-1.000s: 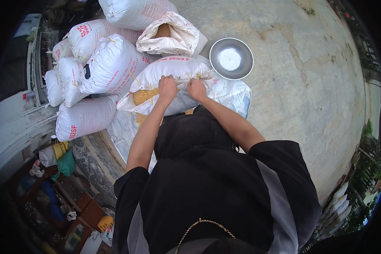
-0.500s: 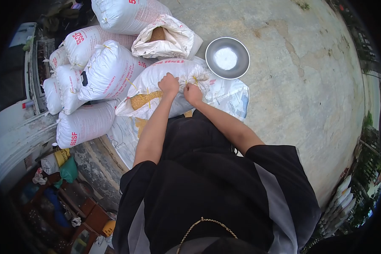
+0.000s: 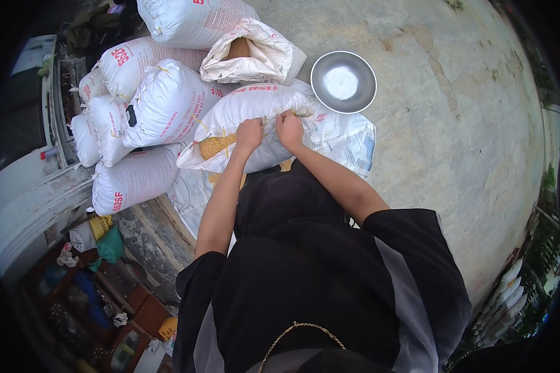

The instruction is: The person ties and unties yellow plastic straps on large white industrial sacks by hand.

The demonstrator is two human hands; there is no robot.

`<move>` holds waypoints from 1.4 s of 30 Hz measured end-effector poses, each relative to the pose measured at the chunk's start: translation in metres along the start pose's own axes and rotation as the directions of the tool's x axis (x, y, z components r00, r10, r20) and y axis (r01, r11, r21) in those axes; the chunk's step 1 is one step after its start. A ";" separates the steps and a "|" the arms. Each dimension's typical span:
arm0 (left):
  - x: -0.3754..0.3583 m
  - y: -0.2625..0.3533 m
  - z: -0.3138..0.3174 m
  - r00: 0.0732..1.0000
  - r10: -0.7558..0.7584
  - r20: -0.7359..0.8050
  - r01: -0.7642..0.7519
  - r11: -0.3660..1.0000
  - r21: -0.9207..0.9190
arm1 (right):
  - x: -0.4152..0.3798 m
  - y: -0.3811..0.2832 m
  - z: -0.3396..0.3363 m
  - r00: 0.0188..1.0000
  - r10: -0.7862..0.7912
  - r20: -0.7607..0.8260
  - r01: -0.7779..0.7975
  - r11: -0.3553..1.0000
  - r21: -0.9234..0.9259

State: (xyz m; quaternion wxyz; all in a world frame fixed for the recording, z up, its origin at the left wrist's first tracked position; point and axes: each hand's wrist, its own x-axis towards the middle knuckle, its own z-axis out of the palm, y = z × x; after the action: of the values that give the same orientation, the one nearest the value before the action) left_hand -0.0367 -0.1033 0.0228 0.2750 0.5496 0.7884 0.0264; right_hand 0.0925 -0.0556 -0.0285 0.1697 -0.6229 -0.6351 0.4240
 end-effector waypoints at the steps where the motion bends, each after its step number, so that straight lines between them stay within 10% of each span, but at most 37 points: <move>1: 0.000 0.002 -0.002 1.000 -0.001 0.000 0.001 1.000 0.000 | 0.006 -0.008 0.001 1.000 0.000 0.001 0.000 1.000 0.000; 10: -0.013 -0.003 0.009 0.999 0.012 -0.031 -0.016 0.988 -0.150 | 0.006 0.001 0.000 0.965 0.258 0.041 -0.250 0.958 -0.142; 13: -0.014 -0.004 0.015 0.998 -0.021 -0.055 0.012 0.986 -0.164 | 0.011 0.017 0.013 0.962 0.261 0.078 -0.269 0.954 0.133; 15: -0.012 -0.005 0.017 0.996 -0.003 -0.085 -0.013 0.983 -0.181 | 0.017 0.018 0.013 0.795 0.474 0.378 -0.598 0.509 0.620; 25: -0.005 -0.016 0.019 0.994 0.106 -0.015 -0.106 0.961 -0.255 | 0.030 -0.005 0.020 0.711 0.586 0.388 -0.703 0.612 0.363; 31: -0.003 -0.023 0.016 0.988 0.153 -0.015 -0.149 0.928 -0.343 | 0.033 0.009 0.021 0.511 0.576 0.638 -0.860 0.325 0.394; 34: 0.000 -0.027 0.009 0.992 0.127 0.002 -0.116 0.912 -0.393 | 0.028 0.019 0.028 0.685 0.587 0.432 -0.725 0.609 0.322; 36: -0.002 -0.031 0.002 0.994 0.111 -0.007 -0.103 0.898 -0.429 | 0.018 0.030 0.032 0.954 0.275 0.116 -0.274 0.961 -0.027; 42: -0.008 -0.031 -0.005 0.991 0.126 -0.054 -0.136 0.877 -0.460 | -0.017 -0.018 0.014 0.982 0.184 -0.036 -0.186 0.932 -0.310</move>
State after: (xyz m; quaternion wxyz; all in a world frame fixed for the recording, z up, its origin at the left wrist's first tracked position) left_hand -0.0635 -0.1219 0.0194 0.3866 0.5199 0.7235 0.2382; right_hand 0.0731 -0.0739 -0.0180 0.0306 -0.7003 -0.6322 0.3302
